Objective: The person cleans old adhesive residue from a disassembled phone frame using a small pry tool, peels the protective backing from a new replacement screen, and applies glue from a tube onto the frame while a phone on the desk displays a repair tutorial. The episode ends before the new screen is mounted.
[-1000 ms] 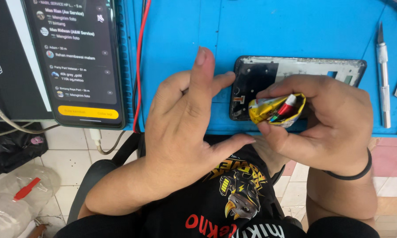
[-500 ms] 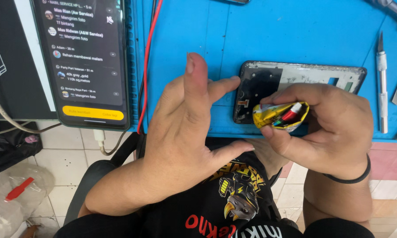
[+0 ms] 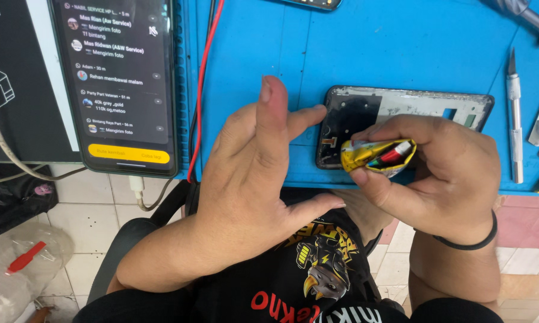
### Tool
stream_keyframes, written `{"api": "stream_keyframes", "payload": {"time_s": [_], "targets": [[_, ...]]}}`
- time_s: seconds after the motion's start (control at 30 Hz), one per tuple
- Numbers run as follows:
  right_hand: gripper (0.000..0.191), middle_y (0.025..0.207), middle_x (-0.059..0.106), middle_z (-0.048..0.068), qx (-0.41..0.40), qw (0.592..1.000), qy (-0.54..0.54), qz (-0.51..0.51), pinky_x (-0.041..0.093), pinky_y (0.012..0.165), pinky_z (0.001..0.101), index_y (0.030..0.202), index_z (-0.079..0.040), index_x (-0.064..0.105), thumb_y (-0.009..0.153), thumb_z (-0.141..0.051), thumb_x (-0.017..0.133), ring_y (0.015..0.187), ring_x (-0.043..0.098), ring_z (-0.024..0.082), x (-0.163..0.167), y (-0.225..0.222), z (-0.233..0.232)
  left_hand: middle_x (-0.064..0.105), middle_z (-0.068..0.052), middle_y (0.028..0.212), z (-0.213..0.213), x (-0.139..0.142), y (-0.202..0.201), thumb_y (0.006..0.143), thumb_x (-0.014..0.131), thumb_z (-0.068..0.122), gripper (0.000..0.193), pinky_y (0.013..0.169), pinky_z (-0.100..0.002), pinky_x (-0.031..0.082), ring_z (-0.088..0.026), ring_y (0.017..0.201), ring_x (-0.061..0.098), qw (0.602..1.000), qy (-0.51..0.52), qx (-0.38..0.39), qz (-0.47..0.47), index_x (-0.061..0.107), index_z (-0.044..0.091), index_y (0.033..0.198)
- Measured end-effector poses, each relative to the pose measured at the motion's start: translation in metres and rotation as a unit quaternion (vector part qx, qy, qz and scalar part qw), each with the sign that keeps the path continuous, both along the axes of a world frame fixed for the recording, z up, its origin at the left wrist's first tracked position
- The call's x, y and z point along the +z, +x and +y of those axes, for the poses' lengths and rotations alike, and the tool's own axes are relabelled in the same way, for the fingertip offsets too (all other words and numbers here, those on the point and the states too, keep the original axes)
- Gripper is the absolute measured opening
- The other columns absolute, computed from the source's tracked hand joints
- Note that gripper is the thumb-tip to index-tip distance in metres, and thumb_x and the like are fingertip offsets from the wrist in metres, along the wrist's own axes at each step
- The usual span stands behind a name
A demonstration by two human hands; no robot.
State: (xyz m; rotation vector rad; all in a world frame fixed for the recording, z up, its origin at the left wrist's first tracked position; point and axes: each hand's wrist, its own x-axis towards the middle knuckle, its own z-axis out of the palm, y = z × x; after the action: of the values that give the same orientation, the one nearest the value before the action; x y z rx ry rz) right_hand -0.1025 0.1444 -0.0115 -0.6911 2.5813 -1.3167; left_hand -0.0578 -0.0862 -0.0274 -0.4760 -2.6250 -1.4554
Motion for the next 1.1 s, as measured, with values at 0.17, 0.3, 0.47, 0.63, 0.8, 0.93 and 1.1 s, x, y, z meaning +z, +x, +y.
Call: {"api": "stream_keyframes", "payload": {"time_s": [0.17, 0.3, 0.47, 0.63, 0.8, 0.93, 1.1], "targets": [[0.038, 0.101, 0.073, 0.014, 0.007, 1.0, 0.0, -0.001, 0.06, 0.076, 0.0251, 0.107, 0.004, 0.063, 0.081, -0.011, 0.086, 0.095, 0.076, 0.021, 0.0, -0.0009, 0.0004, 0.064, -0.016, 0.138, -0.0005, 0.0002, -0.0012, 0.068, 0.101, 0.032, 0.139, 0.113, -0.043, 0.042, -0.036, 0.129, 0.053, 1.0, -0.001, -0.002, 0.005, 0.001, -0.004, 0.157], [0.038, 0.103, 0.074, 0.015, 0.001, 1.0, 0.0, -0.006, 0.06, 0.08, 0.0271, 0.108, 0.005, 0.061, 0.081, -0.01, 0.085, 0.093, 0.076, 0.02, 0.0003, -0.001, 0.0006, 0.065, -0.015, 0.137, -0.0006, 0.0005, -0.0015, 0.068, 0.1, 0.033, 0.137, 0.111, -0.042, 0.043, -0.034, 0.126, 0.054, 1.0, -0.003, -0.005, 0.006, 0.004, -0.004, 0.157], [0.039, 0.103, 0.074, 0.015, -0.009, 1.0, -0.005, -0.022, 0.06, 0.077, 0.0254, 0.109, 0.005, 0.061, 0.082, -0.009, 0.084, 0.095, 0.075, 0.02, -0.0011, -0.0008, 0.0004, 0.064, -0.015, 0.138, -0.0029, 0.0015, -0.0007, 0.069, 0.099, 0.032, 0.131, 0.112, -0.041, 0.043, -0.032, 0.126, 0.054, 1.0, 0.002, -0.007, 0.002, 0.006, -0.002, 0.155], [0.039, 0.103, 0.073, 0.016, 0.009, 1.0, -0.021, -0.015, 0.061, 0.078, 0.0261, 0.108, 0.005, 0.06, 0.081, -0.01, 0.085, 0.097, 0.076, 0.021, -0.0027, -0.0009, 0.0008, 0.065, -0.014, 0.138, -0.0041, 0.0018, -0.0008, 0.071, 0.099, 0.03, 0.128, 0.112, -0.04, 0.043, -0.031, 0.127, 0.053, 1.0, 0.011, -0.007, 0.004, 0.008, -0.002, 0.155], [0.038, 0.104, 0.074, 0.016, 0.002, 1.0, -0.025, -0.011, 0.061, 0.078, 0.0261, 0.108, 0.006, 0.06, 0.082, -0.009, 0.084, 0.096, 0.076, 0.021, -0.0031, 0.0008, 0.0001, 0.065, -0.014, 0.138, -0.0037, 0.0012, -0.0006, 0.07, 0.099, 0.031, 0.128, 0.112, -0.04, 0.043, -0.031, 0.127, 0.053, 1.0, 0.014, -0.005, 0.003, 0.008, -0.001, 0.155], [0.038, 0.104, 0.074, 0.016, 0.002, 1.0, -0.022, -0.003, 0.061, 0.078, 0.0264, 0.108, 0.006, 0.06, 0.082, -0.008, 0.084, 0.095, 0.076, 0.021, -0.0037, 0.0006, -0.001, 0.065, -0.014, 0.138, -0.0033, 0.0011, -0.0002, 0.07, 0.098, 0.031, 0.128, 0.111, -0.04, 0.043, -0.031, 0.125, 0.054, 1.0, 0.017, -0.005, 0.002, 0.008, 0.0, 0.155], [0.036, 0.102, 0.074, 0.015, -0.002, 0.999, -0.033, -0.009, 0.061, 0.078, 0.0258, 0.108, 0.005, 0.06, 0.082, -0.009, 0.083, 0.095, 0.076, 0.02, -0.0031, 0.0008, -0.0011, 0.063, -0.016, 0.14, -0.0025, 0.0021, -0.0011, 0.071, 0.098, 0.032, 0.129, 0.112, -0.041, 0.043, -0.033, 0.125, 0.053, 1.0, 0.013, -0.002, 0.005, 0.006, -0.002, 0.155]]}}
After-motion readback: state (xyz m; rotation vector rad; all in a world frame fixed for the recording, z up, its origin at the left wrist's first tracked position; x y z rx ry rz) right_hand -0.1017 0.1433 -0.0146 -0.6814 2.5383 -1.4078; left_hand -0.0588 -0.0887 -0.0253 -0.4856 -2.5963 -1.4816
